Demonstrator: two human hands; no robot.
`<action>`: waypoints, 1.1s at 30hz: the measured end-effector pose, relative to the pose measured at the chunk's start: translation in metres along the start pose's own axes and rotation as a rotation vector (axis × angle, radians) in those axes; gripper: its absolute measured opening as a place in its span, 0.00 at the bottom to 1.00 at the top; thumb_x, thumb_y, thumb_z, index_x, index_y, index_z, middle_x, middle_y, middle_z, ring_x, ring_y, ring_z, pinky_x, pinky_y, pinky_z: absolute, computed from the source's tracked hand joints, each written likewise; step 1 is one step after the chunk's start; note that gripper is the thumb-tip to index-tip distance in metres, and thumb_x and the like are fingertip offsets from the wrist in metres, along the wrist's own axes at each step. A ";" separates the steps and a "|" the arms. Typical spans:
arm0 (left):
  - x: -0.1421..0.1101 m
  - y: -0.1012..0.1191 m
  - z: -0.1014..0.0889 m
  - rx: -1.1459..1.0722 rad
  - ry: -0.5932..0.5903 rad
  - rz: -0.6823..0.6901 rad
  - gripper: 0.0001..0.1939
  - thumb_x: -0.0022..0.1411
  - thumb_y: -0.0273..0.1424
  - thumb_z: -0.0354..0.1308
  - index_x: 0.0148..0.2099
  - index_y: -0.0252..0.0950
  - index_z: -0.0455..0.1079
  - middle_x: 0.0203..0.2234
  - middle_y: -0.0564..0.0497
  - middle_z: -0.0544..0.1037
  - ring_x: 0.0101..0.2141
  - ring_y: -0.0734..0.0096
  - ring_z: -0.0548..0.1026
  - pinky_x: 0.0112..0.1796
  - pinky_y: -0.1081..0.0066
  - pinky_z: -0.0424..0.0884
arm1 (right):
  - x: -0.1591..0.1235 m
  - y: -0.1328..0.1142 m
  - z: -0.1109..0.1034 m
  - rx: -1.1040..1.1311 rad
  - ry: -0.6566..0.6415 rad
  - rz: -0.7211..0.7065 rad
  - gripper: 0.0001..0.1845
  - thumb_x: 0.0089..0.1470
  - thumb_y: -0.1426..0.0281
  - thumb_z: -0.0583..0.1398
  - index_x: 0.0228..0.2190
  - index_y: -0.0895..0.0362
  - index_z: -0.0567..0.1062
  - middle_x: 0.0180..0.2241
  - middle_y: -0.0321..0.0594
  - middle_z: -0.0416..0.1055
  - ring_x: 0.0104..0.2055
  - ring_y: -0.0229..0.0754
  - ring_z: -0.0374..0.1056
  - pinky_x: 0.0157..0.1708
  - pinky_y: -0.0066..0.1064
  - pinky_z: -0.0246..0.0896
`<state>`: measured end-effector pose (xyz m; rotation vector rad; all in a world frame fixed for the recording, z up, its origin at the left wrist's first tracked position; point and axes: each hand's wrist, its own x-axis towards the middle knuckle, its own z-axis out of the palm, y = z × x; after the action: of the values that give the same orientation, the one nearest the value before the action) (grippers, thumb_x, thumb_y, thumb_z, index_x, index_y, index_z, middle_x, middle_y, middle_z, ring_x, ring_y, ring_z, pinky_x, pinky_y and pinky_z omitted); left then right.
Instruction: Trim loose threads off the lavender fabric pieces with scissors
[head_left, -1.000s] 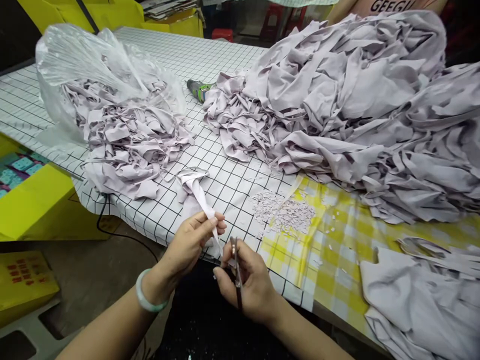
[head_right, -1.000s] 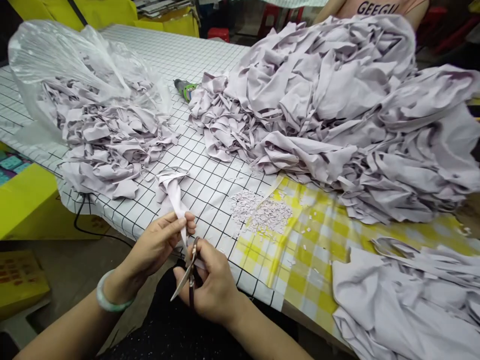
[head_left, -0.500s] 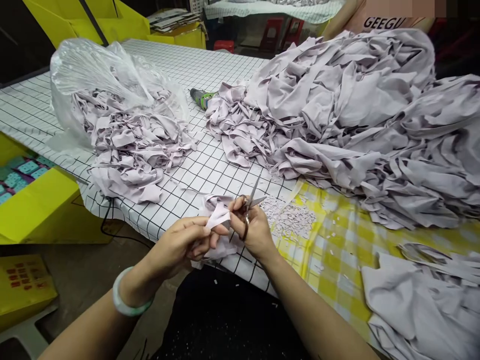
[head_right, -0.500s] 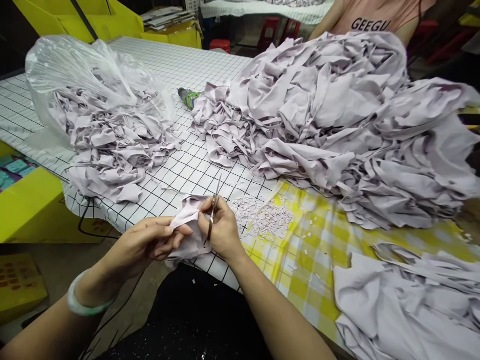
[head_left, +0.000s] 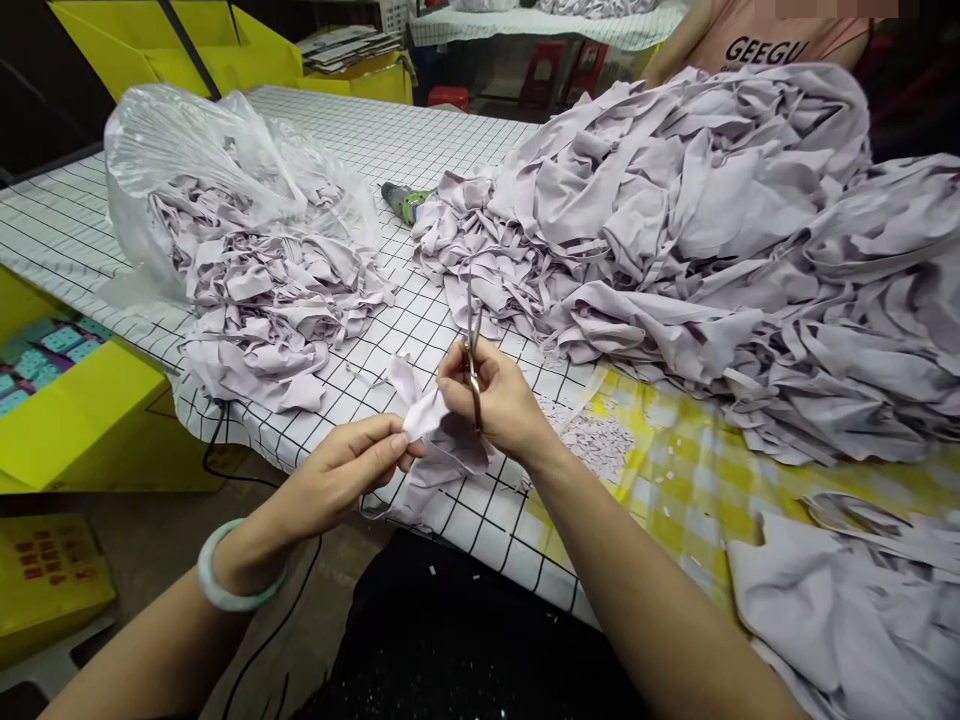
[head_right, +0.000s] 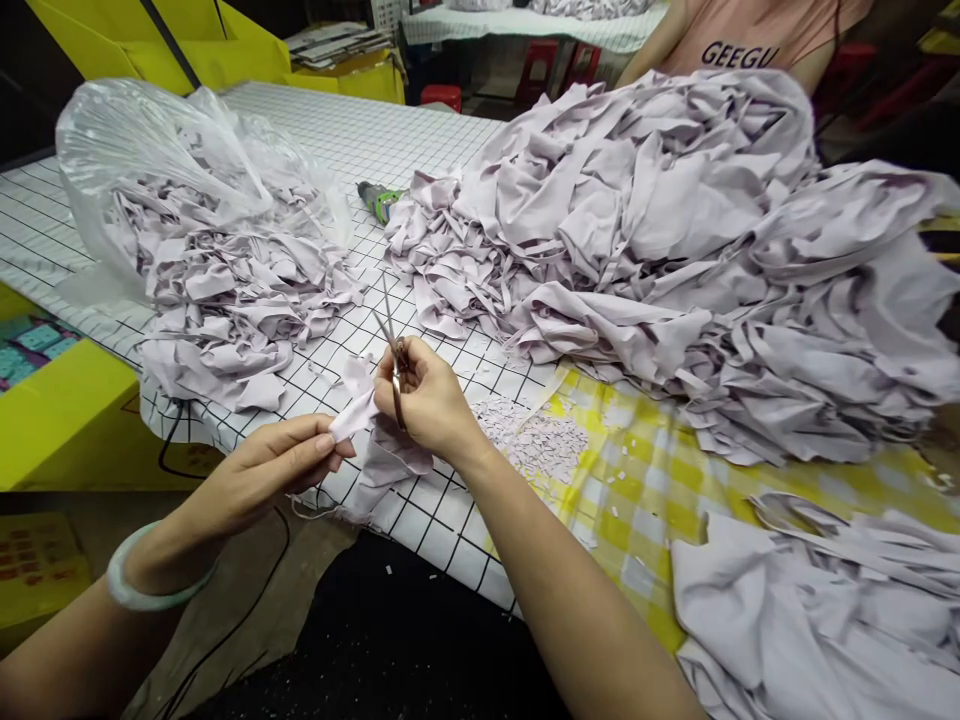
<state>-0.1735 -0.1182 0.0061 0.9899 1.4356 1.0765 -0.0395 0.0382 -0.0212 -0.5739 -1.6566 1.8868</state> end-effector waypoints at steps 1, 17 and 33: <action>0.001 0.000 -0.001 -0.114 0.004 -0.041 0.14 0.68 0.39 0.56 0.39 0.33 0.74 0.21 0.55 0.61 0.22 0.77 0.56 0.22 0.74 0.50 | -0.003 0.000 -0.001 -0.010 -0.077 -0.022 0.15 0.45 0.68 0.67 0.35 0.54 0.68 0.37 0.35 0.70 0.34 0.37 0.65 0.31 0.29 0.63; 0.015 -0.006 -0.011 0.407 -0.005 0.167 0.12 0.68 0.31 0.50 0.34 0.35 0.71 0.27 0.50 0.71 0.30 0.70 0.67 0.30 0.72 0.63 | -0.002 0.002 -0.005 0.137 -0.087 0.284 0.12 0.37 0.70 0.68 0.27 0.58 0.72 0.22 0.28 0.64 0.22 0.30 0.55 0.23 0.24 0.48; 0.047 -0.011 0.035 -0.481 0.173 0.367 0.15 0.69 0.32 0.56 0.30 0.31 0.73 0.34 0.50 0.65 0.23 0.81 0.62 0.28 0.74 0.64 | -0.036 0.034 0.012 0.208 -0.029 0.251 0.25 0.41 0.56 0.73 0.30 0.54 0.67 0.26 0.31 0.65 0.29 0.36 0.60 0.31 0.29 0.57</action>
<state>-0.1451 -0.0717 -0.0184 0.8362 1.0652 1.7166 -0.0246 0.0029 -0.0544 -0.6961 -1.4352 2.2239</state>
